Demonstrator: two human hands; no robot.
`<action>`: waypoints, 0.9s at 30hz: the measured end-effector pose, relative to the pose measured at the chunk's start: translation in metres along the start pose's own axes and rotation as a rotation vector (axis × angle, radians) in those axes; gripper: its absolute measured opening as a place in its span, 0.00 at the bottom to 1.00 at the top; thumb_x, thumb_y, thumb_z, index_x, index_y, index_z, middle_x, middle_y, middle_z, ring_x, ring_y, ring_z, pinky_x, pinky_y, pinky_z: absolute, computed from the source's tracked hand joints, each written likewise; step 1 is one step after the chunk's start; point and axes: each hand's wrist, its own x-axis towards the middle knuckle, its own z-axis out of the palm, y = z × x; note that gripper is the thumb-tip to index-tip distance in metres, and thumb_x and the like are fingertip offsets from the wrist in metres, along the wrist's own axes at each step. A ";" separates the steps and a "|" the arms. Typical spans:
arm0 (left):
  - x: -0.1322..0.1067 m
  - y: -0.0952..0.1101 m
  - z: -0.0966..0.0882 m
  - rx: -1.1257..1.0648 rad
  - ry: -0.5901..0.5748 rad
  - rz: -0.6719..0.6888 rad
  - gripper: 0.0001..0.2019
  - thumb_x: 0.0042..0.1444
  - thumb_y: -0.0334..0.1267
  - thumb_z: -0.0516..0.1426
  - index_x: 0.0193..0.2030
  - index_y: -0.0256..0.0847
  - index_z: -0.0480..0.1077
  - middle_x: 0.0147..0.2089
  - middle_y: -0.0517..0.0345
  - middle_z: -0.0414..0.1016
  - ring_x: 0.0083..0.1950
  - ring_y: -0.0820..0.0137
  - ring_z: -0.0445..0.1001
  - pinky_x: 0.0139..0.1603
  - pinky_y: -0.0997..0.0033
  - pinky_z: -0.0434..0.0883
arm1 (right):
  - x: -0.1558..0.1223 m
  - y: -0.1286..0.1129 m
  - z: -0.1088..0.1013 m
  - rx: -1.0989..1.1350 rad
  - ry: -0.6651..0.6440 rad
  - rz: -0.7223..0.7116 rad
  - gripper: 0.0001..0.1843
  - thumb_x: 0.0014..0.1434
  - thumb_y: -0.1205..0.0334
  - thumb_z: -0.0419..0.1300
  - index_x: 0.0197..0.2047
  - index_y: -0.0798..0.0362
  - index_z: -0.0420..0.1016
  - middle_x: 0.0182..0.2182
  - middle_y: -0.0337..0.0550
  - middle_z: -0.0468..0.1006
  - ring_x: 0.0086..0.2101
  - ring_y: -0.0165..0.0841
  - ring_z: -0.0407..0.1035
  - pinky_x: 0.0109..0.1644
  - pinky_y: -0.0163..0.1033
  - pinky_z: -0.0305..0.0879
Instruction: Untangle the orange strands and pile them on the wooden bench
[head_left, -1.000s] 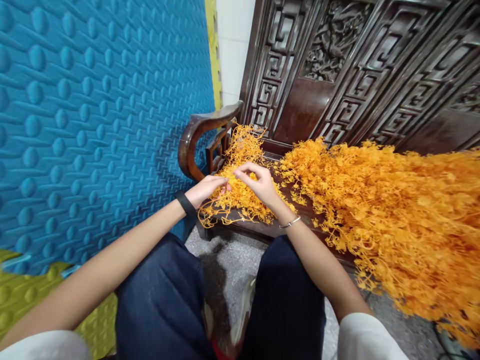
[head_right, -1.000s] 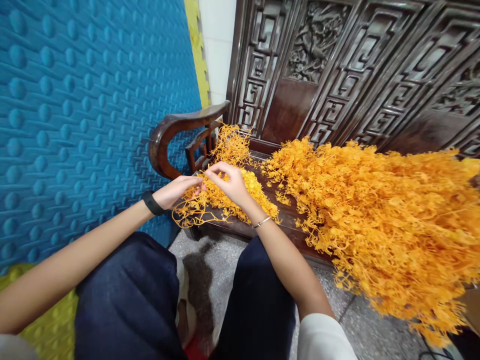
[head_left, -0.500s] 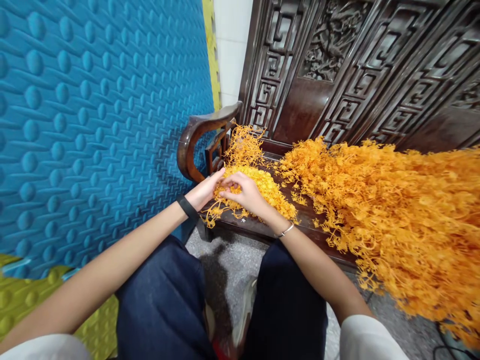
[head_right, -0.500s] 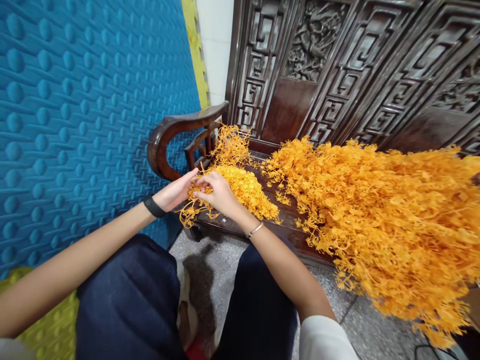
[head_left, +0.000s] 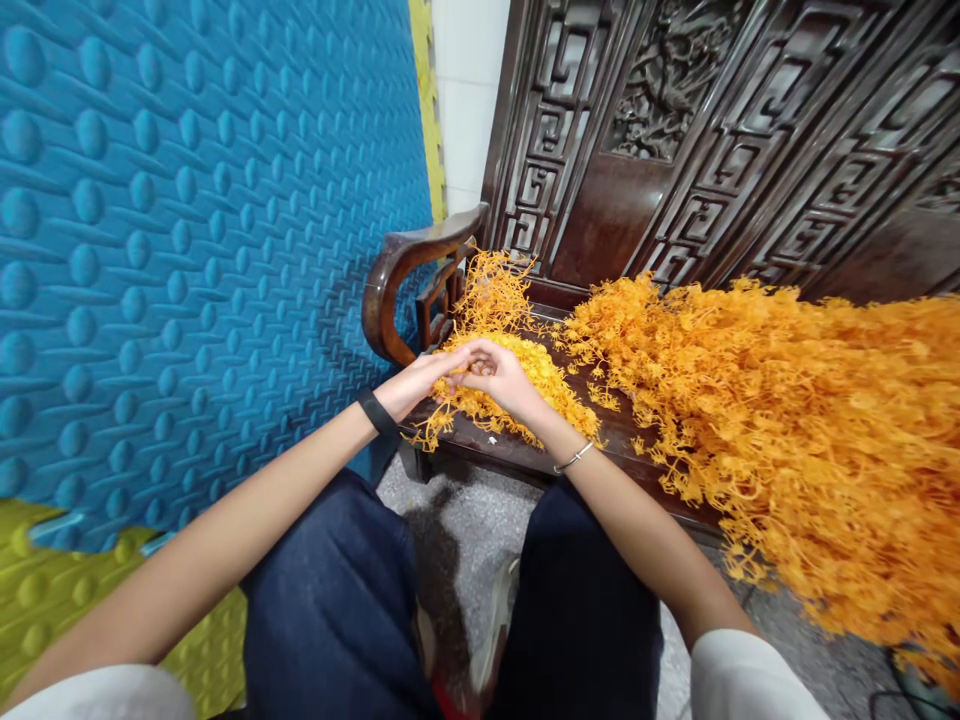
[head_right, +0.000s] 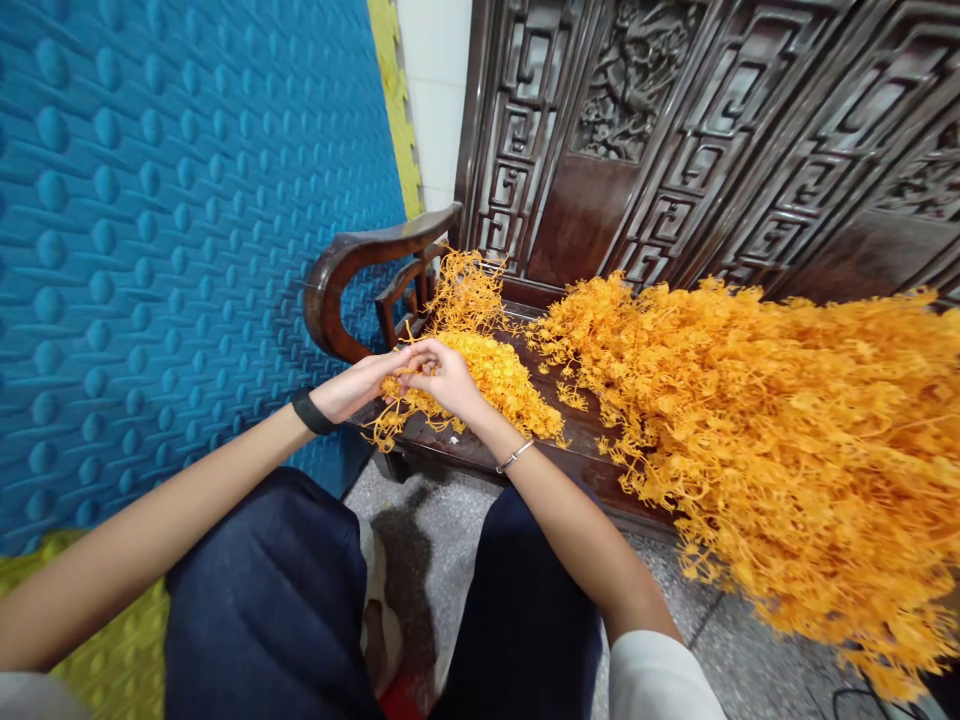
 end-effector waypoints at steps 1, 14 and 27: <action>-0.001 0.000 0.000 0.025 -0.019 0.022 0.18 0.46 0.49 0.62 0.38 0.37 0.72 0.32 0.54 0.73 0.32 0.71 0.68 0.30 0.73 0.62 | 0.000 -0.001 -0.002 0.025 -0.002 0.024 0.11 0.42 0.64 0.66 0.31 0.52 0.72 0.24 0.35 0.75 0.27 0.29 0.67 0.34 0.36 0.61; -0.002 0.004 0.008 0.237 0.128 0.142 0.14 0.39 0.39 0.64 0.31 0.34 0.67 0.23 0.67 0.64 0.26 0.77 0.62 0.33 0.73 0.60 | 0.000 0.003 -0.001 0.097 0.304 0.004 0.05 0.41 0.63 0.66 0.23 0.52 0.74 0.23 0.36 0.74 0.27 0.29 0.66 0.37 0.38 0.62; 0.000 0.010 0.023 -0.026 0.251 0.154 0.09 0.40 0.37 0.61 0.27 0.36 0.66 0.19 0.65 0.65 0.23 0.78 0.60 0.25 0.76 0.54 | 0.008 -0.001 0.013 0.177 0.554 -0.022 0.03 0.43 0.67 0.62 0.24 0.54 0.71 0.25 0.37 0.74 0.29 0.29 0.66 0.39 0.38 0.64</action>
